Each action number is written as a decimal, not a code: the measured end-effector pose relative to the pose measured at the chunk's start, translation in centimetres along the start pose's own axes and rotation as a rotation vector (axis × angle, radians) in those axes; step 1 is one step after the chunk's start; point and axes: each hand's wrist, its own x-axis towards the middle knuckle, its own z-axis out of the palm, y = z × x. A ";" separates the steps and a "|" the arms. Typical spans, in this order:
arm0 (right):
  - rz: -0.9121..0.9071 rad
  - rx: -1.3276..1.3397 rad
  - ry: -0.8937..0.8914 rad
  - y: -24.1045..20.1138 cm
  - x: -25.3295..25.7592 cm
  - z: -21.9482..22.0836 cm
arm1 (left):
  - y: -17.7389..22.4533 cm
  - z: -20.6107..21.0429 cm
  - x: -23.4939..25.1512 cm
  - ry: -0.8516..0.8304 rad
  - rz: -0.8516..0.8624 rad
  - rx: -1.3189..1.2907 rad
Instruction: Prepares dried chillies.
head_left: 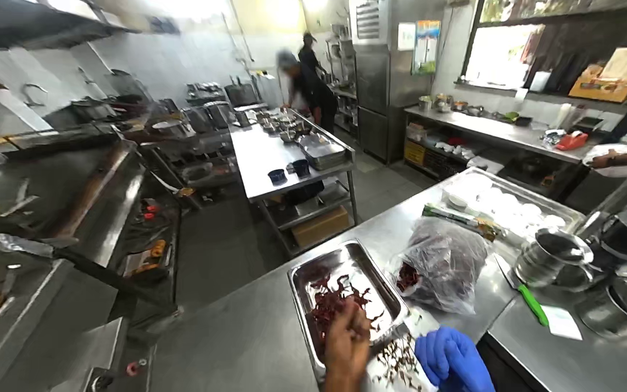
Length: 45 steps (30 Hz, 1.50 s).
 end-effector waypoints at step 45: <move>0.151 -0.935 0.129 4.6 2.0 -5.4 | -2.6 0.9 1.6 -0.246 -0.037 0.570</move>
